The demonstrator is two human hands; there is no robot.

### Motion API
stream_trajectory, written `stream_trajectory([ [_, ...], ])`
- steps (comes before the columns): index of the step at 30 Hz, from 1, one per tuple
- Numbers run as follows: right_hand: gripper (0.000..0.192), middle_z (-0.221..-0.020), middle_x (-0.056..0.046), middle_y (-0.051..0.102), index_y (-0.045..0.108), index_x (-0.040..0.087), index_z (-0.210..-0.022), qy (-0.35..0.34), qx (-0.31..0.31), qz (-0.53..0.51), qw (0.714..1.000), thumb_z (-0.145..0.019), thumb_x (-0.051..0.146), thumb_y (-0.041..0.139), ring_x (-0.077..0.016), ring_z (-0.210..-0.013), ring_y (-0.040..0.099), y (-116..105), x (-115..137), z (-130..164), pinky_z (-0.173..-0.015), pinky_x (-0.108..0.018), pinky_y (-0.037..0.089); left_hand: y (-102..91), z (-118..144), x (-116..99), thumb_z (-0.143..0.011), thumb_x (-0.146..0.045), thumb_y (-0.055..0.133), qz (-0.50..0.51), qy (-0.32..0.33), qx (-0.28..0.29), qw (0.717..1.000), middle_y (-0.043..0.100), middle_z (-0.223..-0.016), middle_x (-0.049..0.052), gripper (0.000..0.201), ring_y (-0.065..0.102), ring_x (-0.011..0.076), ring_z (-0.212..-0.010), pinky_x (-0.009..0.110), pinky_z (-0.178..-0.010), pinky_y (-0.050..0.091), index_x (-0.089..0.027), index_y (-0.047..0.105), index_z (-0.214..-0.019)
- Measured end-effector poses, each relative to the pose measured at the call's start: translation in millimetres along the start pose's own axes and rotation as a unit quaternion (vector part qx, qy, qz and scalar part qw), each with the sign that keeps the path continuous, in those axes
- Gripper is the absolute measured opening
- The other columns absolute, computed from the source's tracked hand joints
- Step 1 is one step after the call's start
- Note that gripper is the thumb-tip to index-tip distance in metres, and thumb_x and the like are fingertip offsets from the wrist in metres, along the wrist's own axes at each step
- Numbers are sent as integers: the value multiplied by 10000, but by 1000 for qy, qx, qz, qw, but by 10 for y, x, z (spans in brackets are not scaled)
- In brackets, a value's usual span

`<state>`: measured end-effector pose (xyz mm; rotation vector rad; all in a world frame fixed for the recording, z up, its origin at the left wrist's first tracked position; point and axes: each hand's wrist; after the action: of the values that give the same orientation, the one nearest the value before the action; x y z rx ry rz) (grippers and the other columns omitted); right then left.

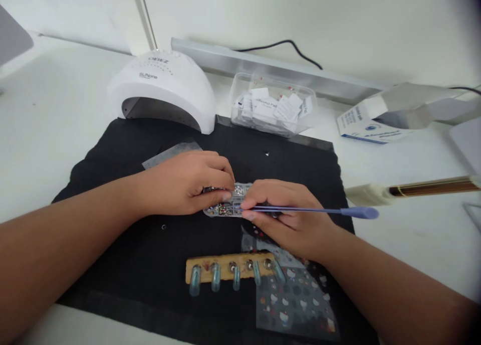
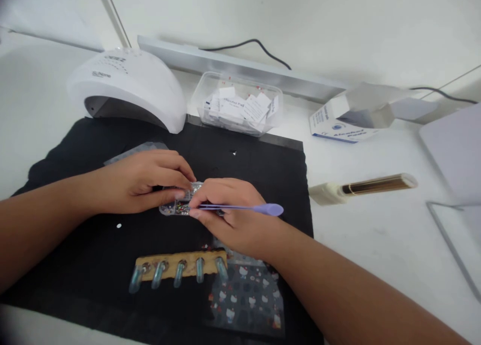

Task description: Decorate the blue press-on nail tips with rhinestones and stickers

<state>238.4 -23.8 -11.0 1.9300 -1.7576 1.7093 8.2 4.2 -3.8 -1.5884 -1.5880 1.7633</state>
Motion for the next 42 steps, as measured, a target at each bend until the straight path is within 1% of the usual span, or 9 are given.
stream_trajectory([
  [5, 65, -757, -17, 681, 623, 173, -836, 3, 2, 0, 1000, -890, 138, 610, -121, -681, 630, 1, -2, 13, -656, -255, 510, 3, -1, 0, -963, -232, 523, -1, 1, 3, 1000, 685, -1035, 81, 222, 623, 171, -922, 292, -832, 463, -141, 722, -1002],
  [15, 61, -754, -8, 673, 624, 177, -837, 16, 4, -5, 1000, -878, 133, 615, -117, -670, 627, -21, 13, 14, -646, -246, 498, 2, 4, -1, -970, -245, 513, -2, -2, 5, 1000, 684, -1047, 83, 224, 620, 174, -927, 299, -829, 467, -152, 716, -997],
  [28, 78, -745, -5, 662, 621, 171, -829, 8, -5, -3, 1000, -859, 100, 612, -103, -670, 624, -18, 9, 15, -630, -221, 491, 3, 4, -2, -969, -242, 512, -3, -1, 4, 1000, 689, -1046, 81, 211, 627, 177, -932, 295, -833, 466, -161, 706, -986],
  [42, 74, -761, -8, 671, 609, 185, -845, 1, 1, 11, 1000, -877, 119, 604, -121, -683, 628, -13, 17, 16, -661, -250, 505, -1, 3, -2, -965, -231, 520, -1, 1, 2, 1000, 691, -1042, 78, 203, 623, 169, -925, 295, -828, 470, -159, 709, -978],
])
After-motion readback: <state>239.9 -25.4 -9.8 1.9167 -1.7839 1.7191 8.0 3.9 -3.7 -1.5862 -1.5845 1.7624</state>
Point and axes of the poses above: each hand's wrist, its own z-axis away from the middle knuckle, its own y-axis out of the palm, x = y × z
